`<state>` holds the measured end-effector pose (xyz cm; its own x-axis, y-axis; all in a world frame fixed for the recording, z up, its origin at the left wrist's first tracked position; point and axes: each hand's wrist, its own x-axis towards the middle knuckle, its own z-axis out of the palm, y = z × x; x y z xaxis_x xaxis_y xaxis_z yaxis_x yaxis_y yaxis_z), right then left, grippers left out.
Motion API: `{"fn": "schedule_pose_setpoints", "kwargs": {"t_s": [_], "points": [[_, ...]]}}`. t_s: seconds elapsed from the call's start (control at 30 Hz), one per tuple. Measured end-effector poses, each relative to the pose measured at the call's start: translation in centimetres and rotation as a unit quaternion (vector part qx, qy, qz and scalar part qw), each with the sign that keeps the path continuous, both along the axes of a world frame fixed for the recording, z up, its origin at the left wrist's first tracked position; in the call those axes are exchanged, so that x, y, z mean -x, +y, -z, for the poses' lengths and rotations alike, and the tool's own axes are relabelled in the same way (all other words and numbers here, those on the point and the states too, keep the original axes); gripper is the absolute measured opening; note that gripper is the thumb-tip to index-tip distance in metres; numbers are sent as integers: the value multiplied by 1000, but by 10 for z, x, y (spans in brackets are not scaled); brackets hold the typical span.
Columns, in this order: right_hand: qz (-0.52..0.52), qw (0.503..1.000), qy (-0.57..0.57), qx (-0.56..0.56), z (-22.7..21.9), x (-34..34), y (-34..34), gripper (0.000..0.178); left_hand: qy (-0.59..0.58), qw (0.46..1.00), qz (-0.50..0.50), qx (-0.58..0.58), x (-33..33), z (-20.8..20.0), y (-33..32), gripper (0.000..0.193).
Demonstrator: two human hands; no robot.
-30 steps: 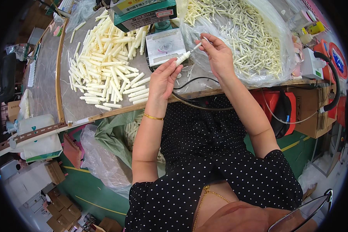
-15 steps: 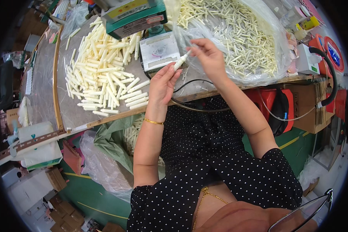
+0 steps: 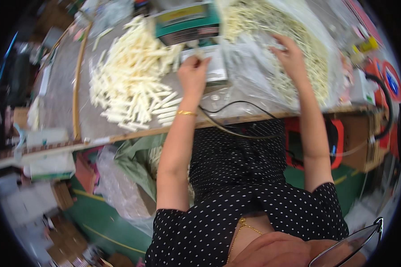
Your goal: Assembling small white plastic components by pressing pieces together at a factory workstation.
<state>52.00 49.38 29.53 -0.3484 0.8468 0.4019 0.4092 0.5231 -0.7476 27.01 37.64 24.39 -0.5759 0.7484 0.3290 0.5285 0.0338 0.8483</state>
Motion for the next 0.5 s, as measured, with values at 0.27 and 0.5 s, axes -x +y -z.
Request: {"fn": "schedule_pose_setpoints", "kwargs": {"t_s": [0.27, 0.5], "points": [[34, 924, -370, -88, 56, -70, 32, 22, -19, 999, 12, -36, 2, 1, 1, 24], [59, 935, -331, -116, 50, -83, 28, 19, 44, 991, -117, -49, 42, -7, 3, 21]]}}
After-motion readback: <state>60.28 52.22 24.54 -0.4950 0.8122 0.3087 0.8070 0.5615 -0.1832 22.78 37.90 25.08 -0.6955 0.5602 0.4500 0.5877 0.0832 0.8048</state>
